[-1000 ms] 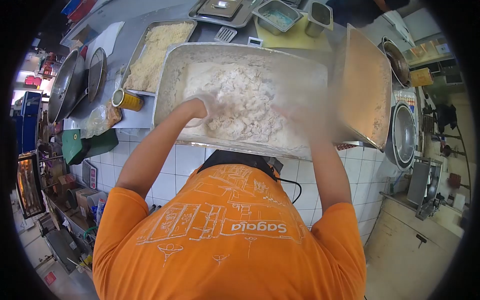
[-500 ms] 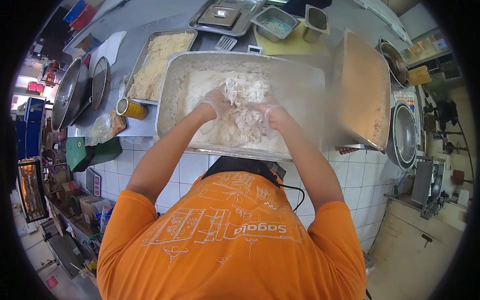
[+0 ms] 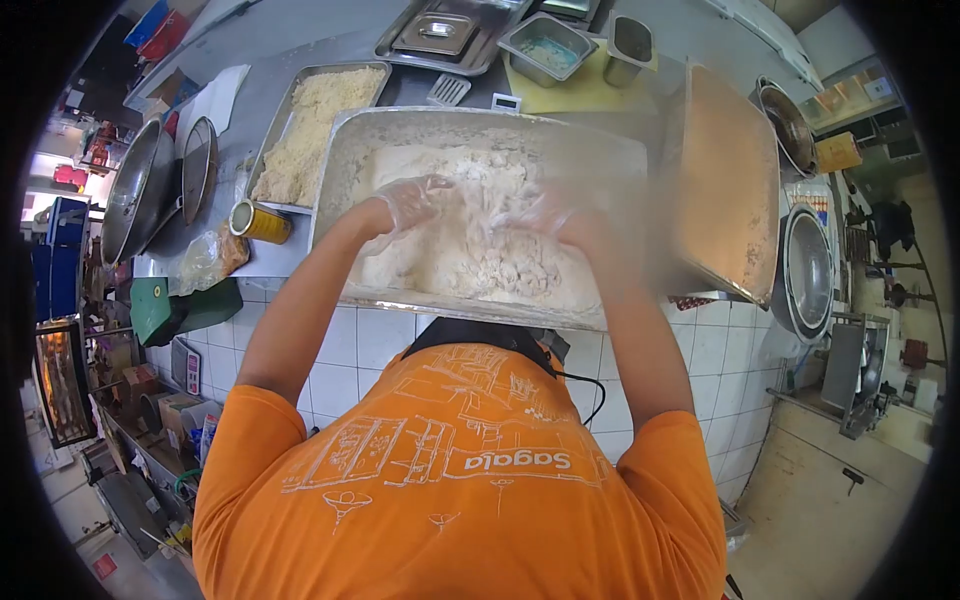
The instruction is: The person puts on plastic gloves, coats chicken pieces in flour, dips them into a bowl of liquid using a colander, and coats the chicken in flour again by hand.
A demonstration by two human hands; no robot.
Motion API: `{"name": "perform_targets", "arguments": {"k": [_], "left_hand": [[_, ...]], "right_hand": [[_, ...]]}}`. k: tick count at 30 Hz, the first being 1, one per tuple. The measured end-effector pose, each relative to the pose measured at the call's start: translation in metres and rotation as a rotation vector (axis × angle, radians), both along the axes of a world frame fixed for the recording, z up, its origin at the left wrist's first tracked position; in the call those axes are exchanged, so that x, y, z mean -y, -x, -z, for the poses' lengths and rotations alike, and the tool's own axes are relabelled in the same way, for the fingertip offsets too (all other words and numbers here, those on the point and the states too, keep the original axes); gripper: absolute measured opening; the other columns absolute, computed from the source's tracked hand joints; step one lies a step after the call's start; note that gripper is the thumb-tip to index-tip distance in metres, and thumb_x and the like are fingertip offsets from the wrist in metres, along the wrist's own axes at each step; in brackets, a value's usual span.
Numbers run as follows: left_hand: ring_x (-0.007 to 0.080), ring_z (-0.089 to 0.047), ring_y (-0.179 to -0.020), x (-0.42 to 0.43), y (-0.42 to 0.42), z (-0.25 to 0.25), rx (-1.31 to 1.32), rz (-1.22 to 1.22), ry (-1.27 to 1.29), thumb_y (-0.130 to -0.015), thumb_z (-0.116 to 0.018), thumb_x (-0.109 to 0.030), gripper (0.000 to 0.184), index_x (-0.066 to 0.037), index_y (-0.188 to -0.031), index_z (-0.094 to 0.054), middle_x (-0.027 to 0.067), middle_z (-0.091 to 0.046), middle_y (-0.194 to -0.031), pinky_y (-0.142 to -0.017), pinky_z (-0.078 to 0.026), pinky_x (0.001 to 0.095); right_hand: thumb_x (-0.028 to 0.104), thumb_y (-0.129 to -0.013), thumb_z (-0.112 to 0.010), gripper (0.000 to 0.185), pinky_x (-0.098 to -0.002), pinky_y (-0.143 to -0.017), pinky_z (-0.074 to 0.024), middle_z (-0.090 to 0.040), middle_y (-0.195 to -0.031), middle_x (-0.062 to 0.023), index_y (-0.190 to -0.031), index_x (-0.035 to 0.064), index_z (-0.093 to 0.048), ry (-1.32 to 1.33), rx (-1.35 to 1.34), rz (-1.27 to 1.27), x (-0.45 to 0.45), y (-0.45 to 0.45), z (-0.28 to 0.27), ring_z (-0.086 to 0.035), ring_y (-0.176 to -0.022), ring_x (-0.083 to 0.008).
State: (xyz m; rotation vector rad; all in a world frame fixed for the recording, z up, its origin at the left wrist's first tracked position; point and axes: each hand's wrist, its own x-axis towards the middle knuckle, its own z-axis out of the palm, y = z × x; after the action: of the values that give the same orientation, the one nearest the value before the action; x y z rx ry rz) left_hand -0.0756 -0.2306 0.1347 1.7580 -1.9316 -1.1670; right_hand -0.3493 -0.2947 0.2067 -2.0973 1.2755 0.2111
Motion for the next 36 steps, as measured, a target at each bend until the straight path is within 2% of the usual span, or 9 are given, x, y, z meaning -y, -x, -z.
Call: {"name": "perform_targets", "arguments": {"k": [3,8,12,15,23,27,32,34,36], "left_hand": [[0.0239,-0.061,-0.070,0.017,-0.004,0.016,0.173,-0.189,-0.199,-0.084,-0.064,-0.027,0.048,-0.006,-0.127,-0.054,0.0153,-0.067,-0.089,-0.062,-0.048,0.0372],[0.0205,-0.058,-0.071,0.049,0.019,0.117,-0.468,-0.378,-0.344,-0.085,-0.066,-0.027,0.038,-0.002,-0.113,-0.062,0.0111,-0.066,-0.089,-0.060,-0.047,0.0354],[0.0203,-0.058,-0.071,0.033,0.057,0.036,-0.386,-0.507,-0.235,-0.085,-0.066,-0.030,0.037,0.001,-0.104,-0.065,0.0104,-0.065,-0.085,-0.063,-0.048,0.0382],[0.0235,-0.061,-0.079,0.019,0.055,-0.023,-0.186,-0.386,-0.191,-0.083,-0.068,-0.029,0.039,0.001,-0.106,-0.064,0.0127,-0.066,-0.088,-0.069,-0.049,0.0385],[0.0313,-0.063,-0.091,-0.037,0.028,-0.012,0.323,0.281,-0.003,-0.082,-0.065,-0.033,0.052,0.003,-0.118,-0.057,0.0240,-0.065,-0.100,-0.080,-0.049,0.0389],[0.0399,-0.056,-0.111,-0.051,0.033,0.007,0.433,0.165,-0.518,-0.080,-0.067,-0.036,0.068,0.007,-0.130,-0.048,0.0314,-0.057,-0.117,-0.093,-0.046,0.0388],[0.0341,-0.059,-0.100,-0.041,0.042,0.059,-0.369,0.068,-0.497,-0.084,-0.064,-0.034,0.054,0.008,-0.116,-0.057,0.0269,-0.059,-0.109,-0.086,-0.046,0.0398],[0.0259,-0.060,-0.080,-0.033,0.068,0.064,-0.449,-0.193,-0.547,-0.084,-0.066,-0.032,0.041,0.005,-0.099,-0.064,0.0166,-0.062,-0.092,-0.071,-0.049,0.0382],[0.0206,-0.060,-0.069,-0.026,0.076,0.053,-0.385,-0.396,-0.595,-0.082,-0.069,-0.030,0.034,0.003,-0.091,-0.067,0.0110,-0.064,-0.080,-0.062,-0.051,0.0360]], "right_hand": [[0.061,-0.071,-0.071,0.088,-0.0373,-0.096,-0.0439,-0.063,-0.115,-0.0219,-0.129,-0.0034,-0.050,-0.131,0.203,0.233,0.043,0.011,0.088,-0.059,-0.108,-0.0328],[0.055,-0.076,-0.070,0.101,-0.0361,-0.102,-0.0387,-0.055,-0.128,-0.0208,-0.143,-0.0052,-0.023,-0.338,0.348,0.451,0.044,-0.065,0.128,-0.051,-0.120,-0.0273],[0.048,-0.082,-0.068,0.082,-0.0348,-0.101,-0.0403,-0.048,-0.137,-0.0204,-0.137,-0.0042,-0.036,-0.419,0.616,0.372,0.042,-0.072,0.149,-0.048,-0.124,-0.0264],[0.045,-0.078,-0.073,0.103,-0.0373,-0.096,-0.0422,-0.057,-0.126,-0.0212,-0.145,-0.0080,-0.016,-0.580,0.823,0.251,0.016,-0.031,0.057,-0.053,-0.117,-0.0264],[0.044,-0.081,-0.069,0.081,-0.0412,-0.094,-0.0454,-0.060,-0.120,-0.0222,-0.137,-0.0063,-0.037,-0.323,0.328,0.138,0.006,0.063,0.045,-0.057,-0.111,-0.0322],[0.045,-0.082,-0.068,0.075,-0.0441,-0.093,-0.0469,-0.061,-0.117,-0.0226,-0.133,-0.0045,-0.044,-0.167,-0.110,0.252,-0.017,0.077,0.110,-0.059,-0.108,-0.0351],[0.038,-0.086,-0.068,0.060,-0.0485,-0.081,-0.0540,-0.055,-0.126,-0.0160,-0.133,0.0051,-0.052,-1.114,0.672,0.834,-0.057,0.011,0.130,-0.057,-0.109,-0.0317],[0.032,-0.085,-0.070,0.056,-0.0476,-0.088,-0.0530,-0.043,-0.141,-0.0147,-0.130,0.0031,-0.054,-1.053,0.683,0.799,-0.059,-0.026,0.119,-0.050,-0.118,-0.0340],[0.033,-0.085,-0.070,0.052,-0.0432,-0.078,-0.0556,-0.053,-0.129,-0.0130,-0.128,0.0072,-0.057,-1.115,0.749,0.731,-0.048,-0.019,0.122,-0.056,-0.109,-0.0269]]}}
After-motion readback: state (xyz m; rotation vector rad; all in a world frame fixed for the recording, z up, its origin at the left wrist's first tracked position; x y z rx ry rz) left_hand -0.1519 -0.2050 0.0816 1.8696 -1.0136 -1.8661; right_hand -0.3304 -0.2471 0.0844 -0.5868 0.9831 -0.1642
